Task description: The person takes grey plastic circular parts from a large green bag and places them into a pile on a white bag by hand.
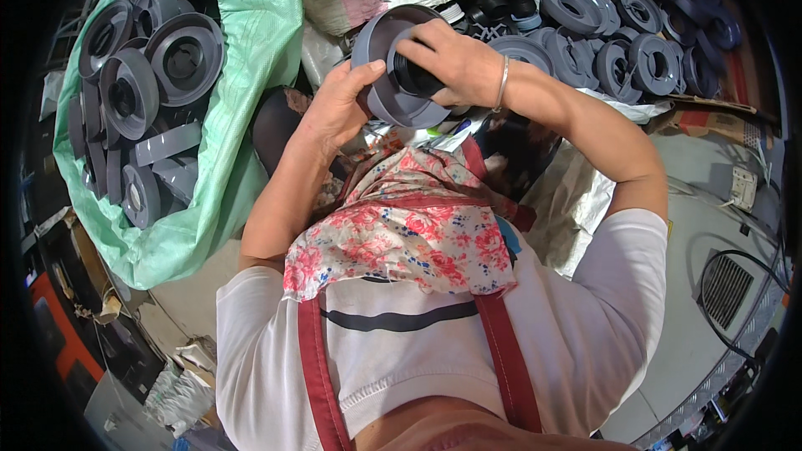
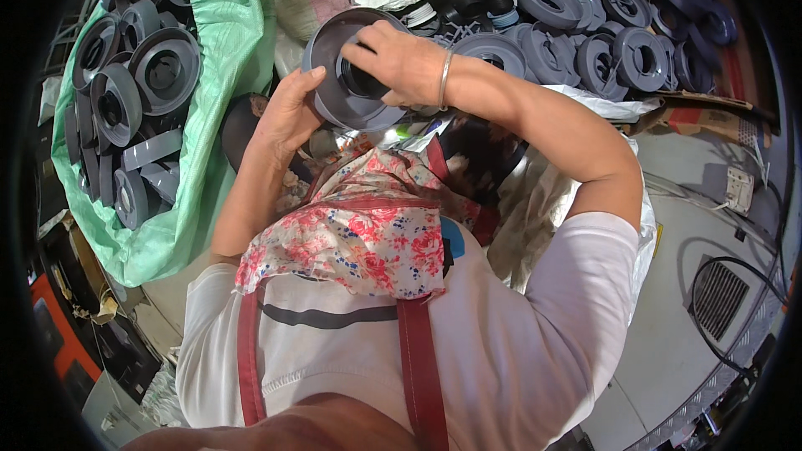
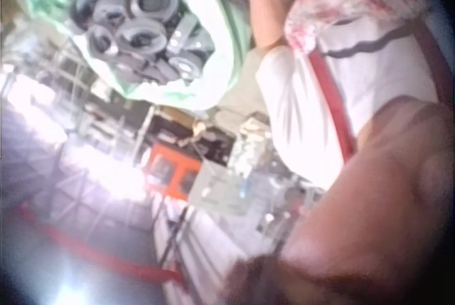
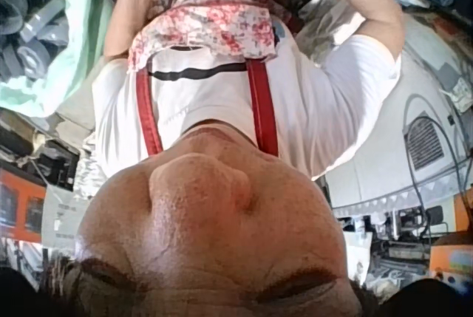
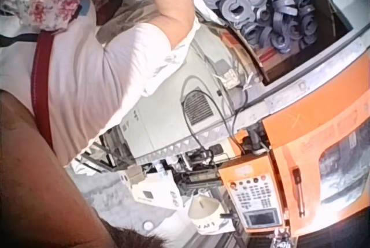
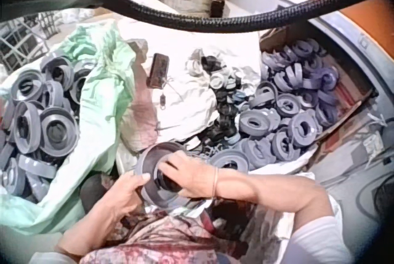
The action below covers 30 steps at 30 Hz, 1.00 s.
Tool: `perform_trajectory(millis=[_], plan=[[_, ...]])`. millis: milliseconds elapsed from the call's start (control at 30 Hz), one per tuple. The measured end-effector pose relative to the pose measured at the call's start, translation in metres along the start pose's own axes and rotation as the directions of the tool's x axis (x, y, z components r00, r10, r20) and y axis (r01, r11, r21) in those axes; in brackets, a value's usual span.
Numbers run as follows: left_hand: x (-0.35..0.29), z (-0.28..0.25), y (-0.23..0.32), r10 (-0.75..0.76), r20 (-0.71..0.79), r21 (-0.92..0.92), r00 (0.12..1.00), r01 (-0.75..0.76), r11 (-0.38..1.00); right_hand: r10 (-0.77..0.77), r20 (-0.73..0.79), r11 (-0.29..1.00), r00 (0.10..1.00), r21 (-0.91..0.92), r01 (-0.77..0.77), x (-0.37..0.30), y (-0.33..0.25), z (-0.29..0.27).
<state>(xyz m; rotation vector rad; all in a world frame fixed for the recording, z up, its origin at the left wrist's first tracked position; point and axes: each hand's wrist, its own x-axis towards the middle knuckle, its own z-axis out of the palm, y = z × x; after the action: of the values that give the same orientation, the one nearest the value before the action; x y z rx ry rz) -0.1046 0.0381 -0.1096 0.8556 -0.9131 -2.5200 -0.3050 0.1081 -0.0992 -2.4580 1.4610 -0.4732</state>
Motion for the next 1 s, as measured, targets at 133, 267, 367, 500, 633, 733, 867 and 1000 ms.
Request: perform_trajectory(millis=[133,267,367,500,633,733,867,1000], plan=[[-0.007,0.01,0.0,0.059,0.001,-0.06,0.998,-0.059,0.996,0.007,-0.064,1.0,0.998,0.02,-0.006,0.0,-0.008,0.002],[-0.008,0.012,-0.003,0.074,0.024,-0.032,0.997,-0.074,0.997,0.156,-0.139,0.975,0.978,0.182,-0.129,-0.002,-0.007,0.011],[-0.007,0.007,-0.003,0.03,0.027,-0.007,0.999,-0.03,1.0,0.084,-0.057,0.978,0.995,0.196,-0.071,-0.006,-0.004,0.005],[0.003,-0.003,-0.009,-0.062,-0.101,-0.084,0.993,0.053,0.995,-0.088,-0.059,0.992,0.994,-0.1,0.081,-0.006,-0.008,0.005],[-0.005,0.002,-0.001,-0.092,-0.052,0.011,0.994,0.092,0.996,-0.047,-0.001,0.998,0.999,0.048,0.047,-0.008,-0.007,-0.001],[-0.007,0.007,-0.006,-0.03,-0.019,-0.031,0.999,0.029,0.999,0.039,0.052,0.977,0.998,0.206,-0.049,-0.009,-0.004,0.001],[-0.008,0.018,-0.016,0.146,-0.03,0.091,0.989,-0.143,0.986,0.304,-0.204,0.914,0.931,0.339,-0.224,-0.006,-0.003,0.018],[-0.016,0.021,-0.006,0.394,-0.094,0.606,0.914,-0.262,0.751,0.272,0.769,-0.455,0.578,0.632,-0.627,-0.001,0.012,0.015]])
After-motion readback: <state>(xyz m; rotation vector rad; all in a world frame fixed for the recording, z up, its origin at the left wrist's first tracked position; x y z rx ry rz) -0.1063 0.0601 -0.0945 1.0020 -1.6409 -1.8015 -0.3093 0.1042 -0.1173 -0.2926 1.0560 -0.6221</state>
